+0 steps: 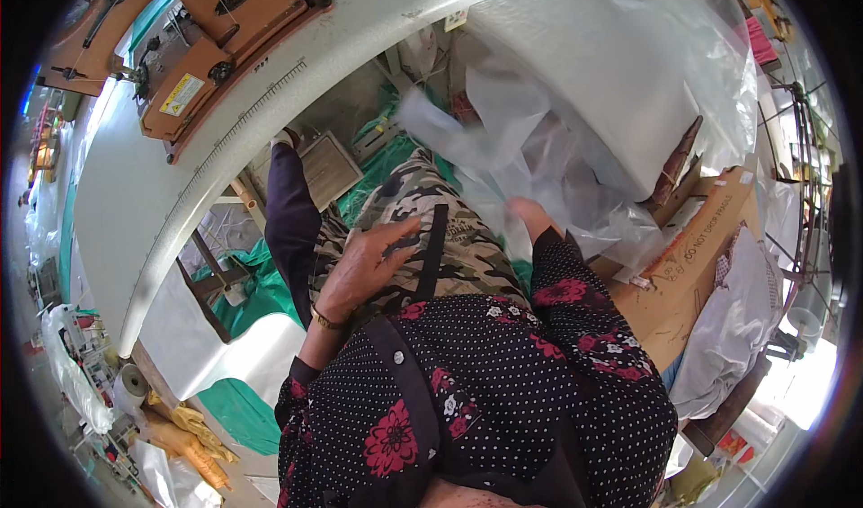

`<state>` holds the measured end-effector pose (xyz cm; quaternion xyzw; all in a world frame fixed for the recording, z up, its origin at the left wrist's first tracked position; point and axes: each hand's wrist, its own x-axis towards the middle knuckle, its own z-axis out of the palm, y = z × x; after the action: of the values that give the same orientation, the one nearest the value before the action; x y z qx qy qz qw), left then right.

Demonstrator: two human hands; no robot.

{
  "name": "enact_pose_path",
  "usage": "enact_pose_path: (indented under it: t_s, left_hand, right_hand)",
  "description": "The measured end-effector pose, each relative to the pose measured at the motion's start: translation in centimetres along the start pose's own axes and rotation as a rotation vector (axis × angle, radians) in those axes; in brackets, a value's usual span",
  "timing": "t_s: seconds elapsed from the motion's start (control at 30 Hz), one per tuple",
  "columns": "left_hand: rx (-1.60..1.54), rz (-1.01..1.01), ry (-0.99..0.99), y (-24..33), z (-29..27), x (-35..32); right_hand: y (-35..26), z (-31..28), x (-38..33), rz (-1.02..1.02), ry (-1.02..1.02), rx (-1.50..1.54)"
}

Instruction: Using a heat-sealing machine to join and fold large plastic sheets before placing them into a box.

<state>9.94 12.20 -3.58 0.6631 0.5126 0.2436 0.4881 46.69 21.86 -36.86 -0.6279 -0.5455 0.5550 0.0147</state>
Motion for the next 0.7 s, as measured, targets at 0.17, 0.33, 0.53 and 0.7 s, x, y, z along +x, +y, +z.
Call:
enact_pose_path:
  t_s: [0.17,0.33,0.53,0.7]
  left_hand:
    - [-0.102,-0.034,0.026,-0.8,0.4,-0.1]
    - [-0.294,-0.097,0.036,-2.4,1.3,0.4]
    - [-0.408,-0.173,0.022,-3.3,1.5,0.1]
    - [-0.453,-0.182,0.080,-3.9,1.5,-0.1]
  right_hand:
    - [1.8,1.4,-3.0,0.255,0.094,-0.735]
    - [-0.7,-3.1,-1.4,0.155,0.731,-0.106]
    - [5.0,-10.9,-2.5,0.393,1.542,0.419]
    - [4.3,-13.2,-5.3,0.055,1.725,1.267]
